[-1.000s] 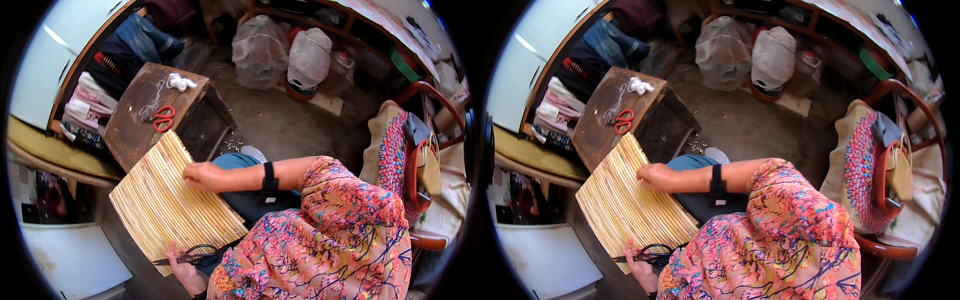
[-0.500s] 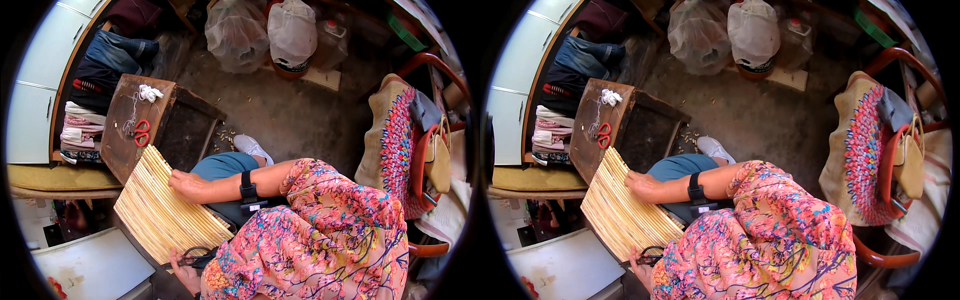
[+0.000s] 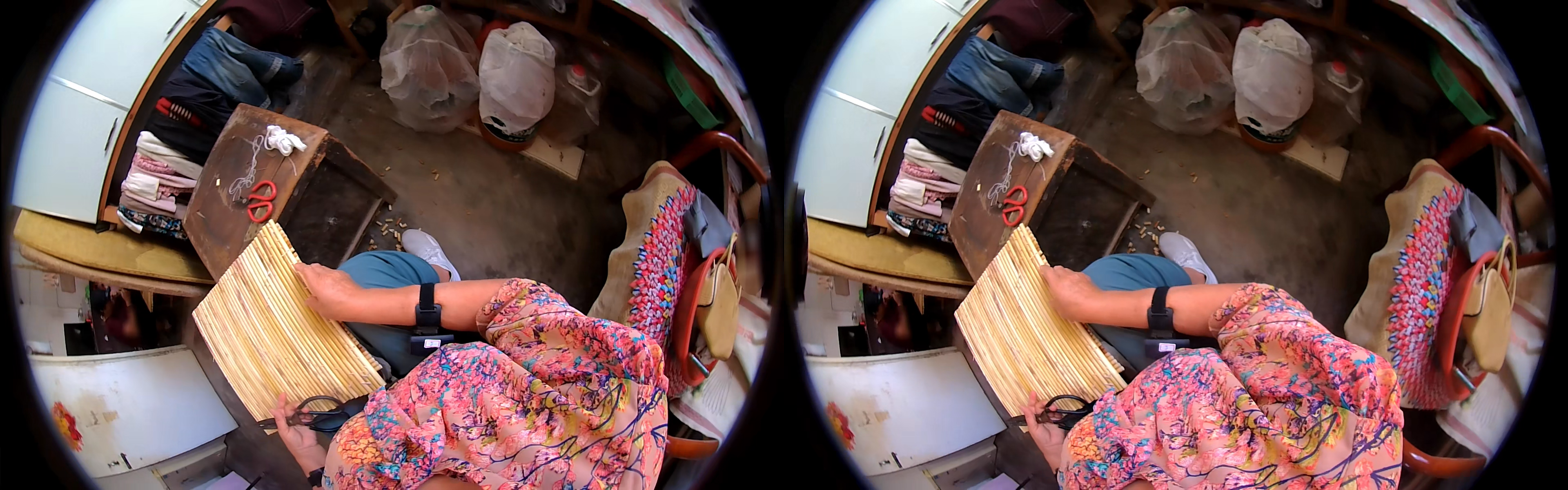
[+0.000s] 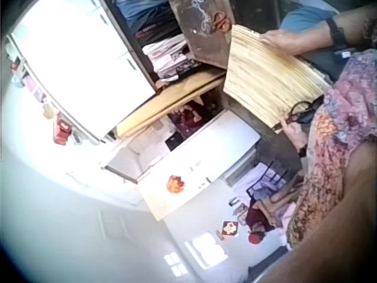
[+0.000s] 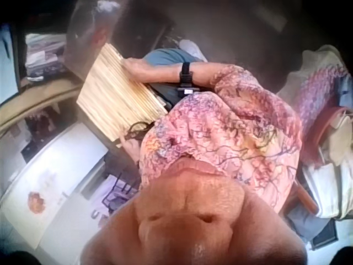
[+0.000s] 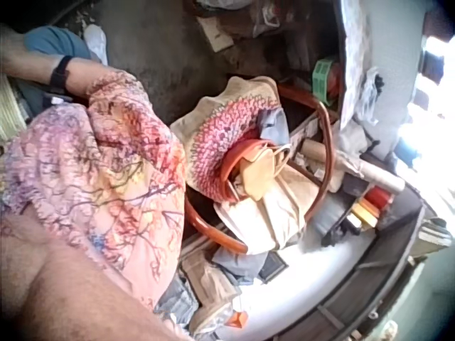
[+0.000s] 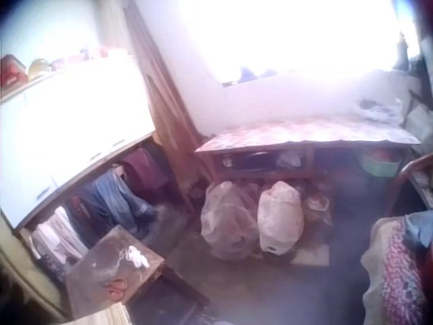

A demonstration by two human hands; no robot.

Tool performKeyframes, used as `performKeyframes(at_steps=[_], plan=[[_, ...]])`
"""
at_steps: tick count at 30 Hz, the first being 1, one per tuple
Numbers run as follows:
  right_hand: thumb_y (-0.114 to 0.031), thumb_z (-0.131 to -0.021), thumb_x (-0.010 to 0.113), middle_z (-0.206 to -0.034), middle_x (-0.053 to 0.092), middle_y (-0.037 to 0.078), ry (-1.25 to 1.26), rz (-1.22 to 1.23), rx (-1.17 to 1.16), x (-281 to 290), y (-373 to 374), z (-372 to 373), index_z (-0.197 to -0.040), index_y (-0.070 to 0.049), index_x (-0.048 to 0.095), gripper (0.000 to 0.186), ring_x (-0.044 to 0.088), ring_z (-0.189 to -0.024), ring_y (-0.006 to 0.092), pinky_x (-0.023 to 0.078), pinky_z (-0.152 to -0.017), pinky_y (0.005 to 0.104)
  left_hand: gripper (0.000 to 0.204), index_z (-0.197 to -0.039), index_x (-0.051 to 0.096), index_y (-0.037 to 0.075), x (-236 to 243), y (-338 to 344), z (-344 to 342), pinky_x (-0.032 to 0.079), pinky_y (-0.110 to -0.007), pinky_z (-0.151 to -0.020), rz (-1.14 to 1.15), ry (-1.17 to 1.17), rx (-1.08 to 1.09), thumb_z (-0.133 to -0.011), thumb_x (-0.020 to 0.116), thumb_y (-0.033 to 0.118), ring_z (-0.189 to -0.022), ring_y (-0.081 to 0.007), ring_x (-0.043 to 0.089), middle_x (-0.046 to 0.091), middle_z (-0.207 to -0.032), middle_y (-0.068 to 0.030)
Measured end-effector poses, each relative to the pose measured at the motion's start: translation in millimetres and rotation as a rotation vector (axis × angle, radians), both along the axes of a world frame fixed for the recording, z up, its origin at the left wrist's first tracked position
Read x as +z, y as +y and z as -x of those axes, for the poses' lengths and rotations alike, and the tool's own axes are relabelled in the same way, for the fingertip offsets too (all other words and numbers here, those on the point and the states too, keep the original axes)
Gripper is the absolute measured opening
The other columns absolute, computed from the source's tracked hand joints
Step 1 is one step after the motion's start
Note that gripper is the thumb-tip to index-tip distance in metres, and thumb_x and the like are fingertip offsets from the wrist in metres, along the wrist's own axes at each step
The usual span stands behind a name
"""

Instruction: The person cuts a string using scissors and then proceeds to trim the edges of a small bamboo mat using the same tool while holding the mat by hand.

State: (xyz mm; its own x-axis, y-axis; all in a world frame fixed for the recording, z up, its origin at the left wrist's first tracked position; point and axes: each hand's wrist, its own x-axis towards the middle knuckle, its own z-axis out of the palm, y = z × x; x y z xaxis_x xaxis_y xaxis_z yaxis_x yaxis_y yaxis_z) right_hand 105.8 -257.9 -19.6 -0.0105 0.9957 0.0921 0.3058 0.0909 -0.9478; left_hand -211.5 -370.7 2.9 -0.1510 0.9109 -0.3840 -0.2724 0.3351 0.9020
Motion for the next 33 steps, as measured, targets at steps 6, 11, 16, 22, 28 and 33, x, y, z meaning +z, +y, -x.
performKeyframes(at_steps=[6,11,16,22,28,33], plan=[[-0.007,-0.072,0.059,-0.115,0.045,0.022,0.029,-0.431,-0.143,-25,4,3,-0.120,0.000,0.040,0.052,0.046,-0.108,0.0369,0.041,-0.090,0.0383,0.054,-0.123,0.046,0.004,21,11,-10,0.047,-0.026,-0.048,-0.126,-0.132,-0.009,-0.090,0.045,0.047,-0.059,-0.0192,0.058,0.061,-0.078,-0.0070],[-0.013,-0.085,0.058,-0.091,0.059,0.011,0.339,-0.118,0.367,37,-21,32,-0.107,0.001,0.052,0.027,0.059,-0.083,0.0197,0.047,-0.075,0.0290,0.055,-0.120,0.047,0.001,51,41,-22,0.050,-0.030,-0.052,-0.296,-0.265,-0.176,-0.089,0.045,0.047,-0.058,-0.0208,0.058,0.061,-0.076,-0.0102],[-0.020,-0.085,0.062,-0.084,0.060,0.003,0.694,0.426,1.132,45,-32,67,-0.100,0.001,0.058,0.026,0.059,-0.074,0.0100,0.048,-0.065,0.0227,0.055,-0.115,0.046,-0.003,61,69,-62,0.050,-0.030,-0.059,-0.383,-0.310,-0.454,-0.087,0.053,0.043,-0.058,-0.0228,0.059,0.061,-0.071,-0.0138],[-0.022,-0.081,0.067,-0.082,0.060,0.006,0.600,0.607,1.129,31,-47,64,-0.107,0.002,0.053,0.038,0.061,-0.074,0.0137,0.049,-0.064,0.0238,0.059,-0.113,0.046,-0.003,48,71,-78,0.050,-0.032,-0.062,-0.277,-0.293,-0.533,-0.078,0.066,0.040,-0.064,-0.0238,0.061,0.061,-0.074,-0.0147],[-0.010,-0.080,0.065,-0.083,0.056,0.005,0.324,0.240,0.737,37,-42,-11,-0.110,-0.001,0.051,0.034,0.057,-0.076,0.0114,0.049,-0.068,0.0266,0.091,-0.129,0.037,0.000,44,85,-97,0.036,-0.039,-0.096,-0.519,0.102,-0.701,-0.062,0.077,0.045,-0.119,-0.0265,0.042,0.045,-0.127,-0.0159],[-0.027,-0.072,0.073,-0.069,0.057,0.012,-0.086,0.143,-0.267,-17,-53,-116,-0.091,-0.001,0.056,0.036,0.054,-0.060,0.0167,0.044,-0.057,0.0326,0.093,-0.133,0.039,0.015,26,77,-90,0.017,-0.049,-0.107,-0.954,1.182,-1.298,-0.052,0.080,0.038,-0.132,-0.0395,0.019,0.023,-0.141,-0.0199]])
